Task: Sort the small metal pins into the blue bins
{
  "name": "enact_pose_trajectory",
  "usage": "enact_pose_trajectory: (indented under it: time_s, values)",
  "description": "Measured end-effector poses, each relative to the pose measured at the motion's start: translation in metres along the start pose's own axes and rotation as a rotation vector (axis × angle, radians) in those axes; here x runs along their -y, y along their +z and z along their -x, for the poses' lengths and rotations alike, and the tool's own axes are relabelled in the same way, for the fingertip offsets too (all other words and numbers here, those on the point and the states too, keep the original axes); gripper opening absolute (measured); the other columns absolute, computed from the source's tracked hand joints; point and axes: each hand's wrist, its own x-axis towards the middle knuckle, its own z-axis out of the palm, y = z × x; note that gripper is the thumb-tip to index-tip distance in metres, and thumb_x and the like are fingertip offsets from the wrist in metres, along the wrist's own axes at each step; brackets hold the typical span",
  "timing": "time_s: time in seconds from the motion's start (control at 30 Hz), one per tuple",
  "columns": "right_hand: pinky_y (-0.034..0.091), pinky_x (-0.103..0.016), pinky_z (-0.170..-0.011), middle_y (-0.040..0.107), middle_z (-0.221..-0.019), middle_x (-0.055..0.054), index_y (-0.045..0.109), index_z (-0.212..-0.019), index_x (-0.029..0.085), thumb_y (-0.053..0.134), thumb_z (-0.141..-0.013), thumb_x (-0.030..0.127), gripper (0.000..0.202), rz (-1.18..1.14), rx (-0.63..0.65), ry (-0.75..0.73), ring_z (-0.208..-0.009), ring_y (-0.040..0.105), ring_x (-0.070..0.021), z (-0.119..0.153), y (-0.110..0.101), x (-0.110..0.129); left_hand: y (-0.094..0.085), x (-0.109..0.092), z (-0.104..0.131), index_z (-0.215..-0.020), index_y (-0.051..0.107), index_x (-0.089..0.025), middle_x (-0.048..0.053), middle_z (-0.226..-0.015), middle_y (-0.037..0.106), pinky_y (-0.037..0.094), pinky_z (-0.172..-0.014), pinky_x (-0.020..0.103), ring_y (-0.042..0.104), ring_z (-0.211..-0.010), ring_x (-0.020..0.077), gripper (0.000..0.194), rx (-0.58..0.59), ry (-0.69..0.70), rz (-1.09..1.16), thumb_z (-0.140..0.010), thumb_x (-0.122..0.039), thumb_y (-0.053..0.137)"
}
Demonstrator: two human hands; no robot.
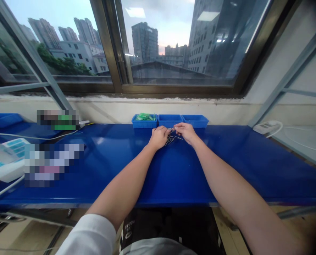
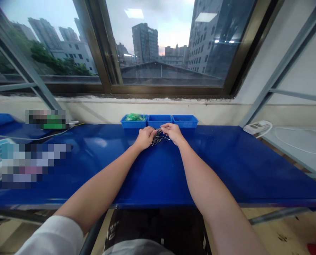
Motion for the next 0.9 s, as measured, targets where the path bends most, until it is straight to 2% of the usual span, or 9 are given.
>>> enact_pose_trajectory:
  time_s: [0.3,0.5,0.7,0.9]
  values:
    - [0.032,-0.023,-0.045,0.065,-0.062,-0.003,0.064,-0.072,0.016,0.074,-0.057,0.039,0.029,0.156,-0.024,0.026,-0.048,0.045,-0.0086,0.0034,0.0036,0.0019,-0.0005,0.0034,-0.0004,-0.093,0.066,-0.021,0.004,-0.106,0.064,0.038,-0.090,0.034,0.055,-0.104,0.0182,0.025,-0.032,-0.026,0.028,-0.093,-0.028,0.042]
    - [0.025,-0.022,-0.041,0.063,-0.060,-0.001,0.063,-0.072,0.016,0.072,-0.054,0.033,0.026,0.088,-0.011,0.054,-0.044,0.040,-0.0072,0.0058,0.0047,0.0062,-0.0004,0.0062,-0.0003,-0.094,0.067,-0.023,0.002,-0.104,0.064,0.038,-0.089,0.034,0.056,-0.101,0.0169,0.020,-0.076,-0.026,0.060,-0.090,-0.030,0.049]
    - [0.026,-0.021,-0.042,0.066,-0.063,-0.003,0.064,-0.070,0.016,0.073,-0.053,0.032,0.025,0.057,0.013,0.065,-0.047,0.043,-0.0084,0.0085,0.0027,0.0089,-0.0011,0.0069,0.0003,-0.096,0.069,-0.026,0.004,-0.109,0.063,0.036,-0.089,0.037,0.055,-0.105,0.0208,0.023,-0.088,-0.087,-0.007,-0.090,-0.036,0.050]
    - [0.020,-0.020,-0.039,0.065,-0.061,-0.004,0.063,-0.068,0.016,0.073,-0.054,0.031,0.022,-0.001,0.033,0.107,-0.045,0.043,-0.0085,0.0054,0.0001,0.0040,-0.0040,0.0069,0.0015,-0.097,0.070,-0.027,0.003,-0.111,0.062,0.033,-0.092,0.037,0.053,-0.106,0.0199,0.023,-0.117,-0.054,-0.051,-0.090,-0.036,0.050]
